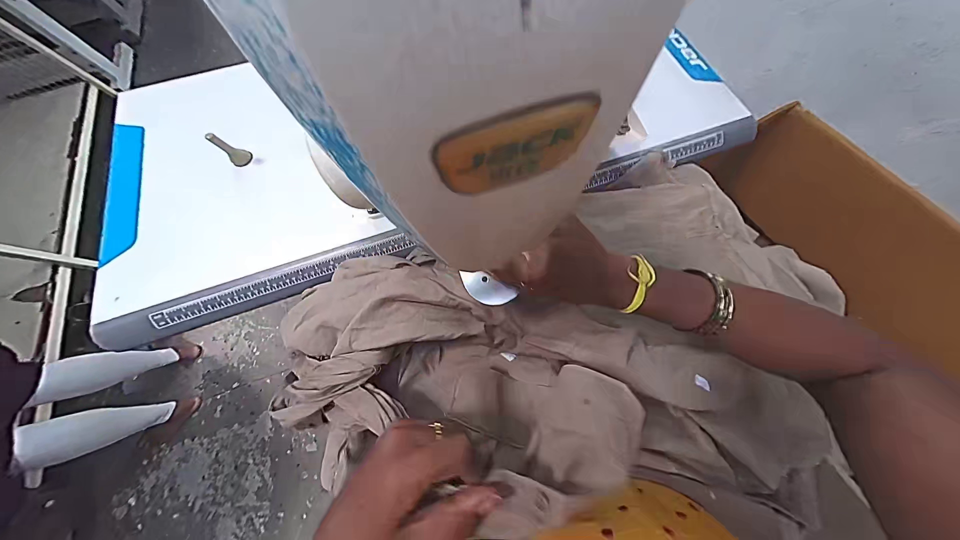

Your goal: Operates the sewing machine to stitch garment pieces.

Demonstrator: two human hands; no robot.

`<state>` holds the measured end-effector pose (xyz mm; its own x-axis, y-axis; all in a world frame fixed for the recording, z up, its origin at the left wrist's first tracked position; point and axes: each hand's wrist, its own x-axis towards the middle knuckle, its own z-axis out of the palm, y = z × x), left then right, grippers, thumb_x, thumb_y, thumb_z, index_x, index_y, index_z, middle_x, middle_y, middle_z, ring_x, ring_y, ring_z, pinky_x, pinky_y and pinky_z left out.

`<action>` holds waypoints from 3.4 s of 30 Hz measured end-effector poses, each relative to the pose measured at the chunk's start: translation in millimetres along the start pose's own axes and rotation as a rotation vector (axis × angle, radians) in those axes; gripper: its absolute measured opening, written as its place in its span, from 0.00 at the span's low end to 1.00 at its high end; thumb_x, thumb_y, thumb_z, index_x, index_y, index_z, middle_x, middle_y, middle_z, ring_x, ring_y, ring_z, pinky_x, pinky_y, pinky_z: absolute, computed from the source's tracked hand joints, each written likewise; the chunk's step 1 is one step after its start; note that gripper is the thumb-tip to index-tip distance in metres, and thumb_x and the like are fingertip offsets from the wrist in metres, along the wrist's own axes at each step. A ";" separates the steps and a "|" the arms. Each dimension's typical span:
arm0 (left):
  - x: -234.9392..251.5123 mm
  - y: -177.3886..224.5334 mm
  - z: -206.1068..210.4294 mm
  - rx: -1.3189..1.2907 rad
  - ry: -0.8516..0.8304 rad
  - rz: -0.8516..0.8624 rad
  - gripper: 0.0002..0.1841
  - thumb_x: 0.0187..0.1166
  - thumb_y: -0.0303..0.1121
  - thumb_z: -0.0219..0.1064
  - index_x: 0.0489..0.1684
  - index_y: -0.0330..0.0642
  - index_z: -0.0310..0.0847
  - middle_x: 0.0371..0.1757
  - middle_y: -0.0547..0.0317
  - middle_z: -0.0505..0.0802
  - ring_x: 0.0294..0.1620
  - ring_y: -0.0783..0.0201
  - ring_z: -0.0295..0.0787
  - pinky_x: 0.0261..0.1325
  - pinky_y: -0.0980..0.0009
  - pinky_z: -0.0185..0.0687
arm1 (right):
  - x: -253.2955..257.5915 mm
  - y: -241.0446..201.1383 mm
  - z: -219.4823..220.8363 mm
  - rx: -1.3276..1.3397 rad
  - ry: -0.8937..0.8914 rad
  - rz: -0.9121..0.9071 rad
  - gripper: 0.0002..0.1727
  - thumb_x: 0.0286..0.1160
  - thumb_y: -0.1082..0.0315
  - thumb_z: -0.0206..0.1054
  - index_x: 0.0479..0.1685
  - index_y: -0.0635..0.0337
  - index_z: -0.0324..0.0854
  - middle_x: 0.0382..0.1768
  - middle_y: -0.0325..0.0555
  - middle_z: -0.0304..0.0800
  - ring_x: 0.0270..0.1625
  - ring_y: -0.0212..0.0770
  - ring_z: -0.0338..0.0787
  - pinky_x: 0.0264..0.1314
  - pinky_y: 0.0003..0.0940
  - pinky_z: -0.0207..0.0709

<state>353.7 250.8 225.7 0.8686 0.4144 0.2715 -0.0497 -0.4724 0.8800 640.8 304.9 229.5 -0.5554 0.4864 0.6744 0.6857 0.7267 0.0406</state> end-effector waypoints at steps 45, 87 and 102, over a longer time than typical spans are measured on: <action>-16.7 -45.3 -4.2 -0.183 1.070 -0.035 0.06 0.87 0.28 0.54 0.49 0.40 0.77 0.39 0.73 0.88 0.42 0.84 0.83 0.49 0.83 0.80 | 22.1 -159.1 -38.0 0.925 -0.424 -0.070 0.16 0.80 0.52 0.68 0.45 0.56 0.87 0.19 0.44 0.84 0.21 0.47 0.86 0.21 0.46 0.74; 94.1 -50.8 -13.7 -0.064 0.652 -0.502 0.04 0.80 0.31 0.64 0.38 0.42 0.76 0.29 0.72 0.85 0.29 0.84 0.82 0.36 0.85 0.79 | -7.4 9.0 1.7 0.796 -0.102 0.998 0.19 0.62 0.63 0.83 0.36 0.57 0.73 0.24 0.32 0.77 0.28 0.23 0.76 0.34 0.23 0.72; 96.2 -55.5 -13.2 -0.106 0.686 -0.494 0.01 0.81 0.26 0.62 0.40 0.41 0.76 0.29 0.72 0.86 0.30 0.83 0.83 0.38 0.85 0.81 | -63.1 105.0 17.3 -0.232 -0.140 0.708 0.10 0.81 0.67 0.68 0.50 0.63 0.92 0.49 0.59 0.89 0.55 0.60 0.89 0.50 0.51 0.85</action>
<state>433.6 327.1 208.1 0.3136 0.9495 -0.0075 0.1812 -0.0521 0.9821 739.7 358.9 178.4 0.0107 0.8672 0.4978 0.9735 0.1047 -0.2032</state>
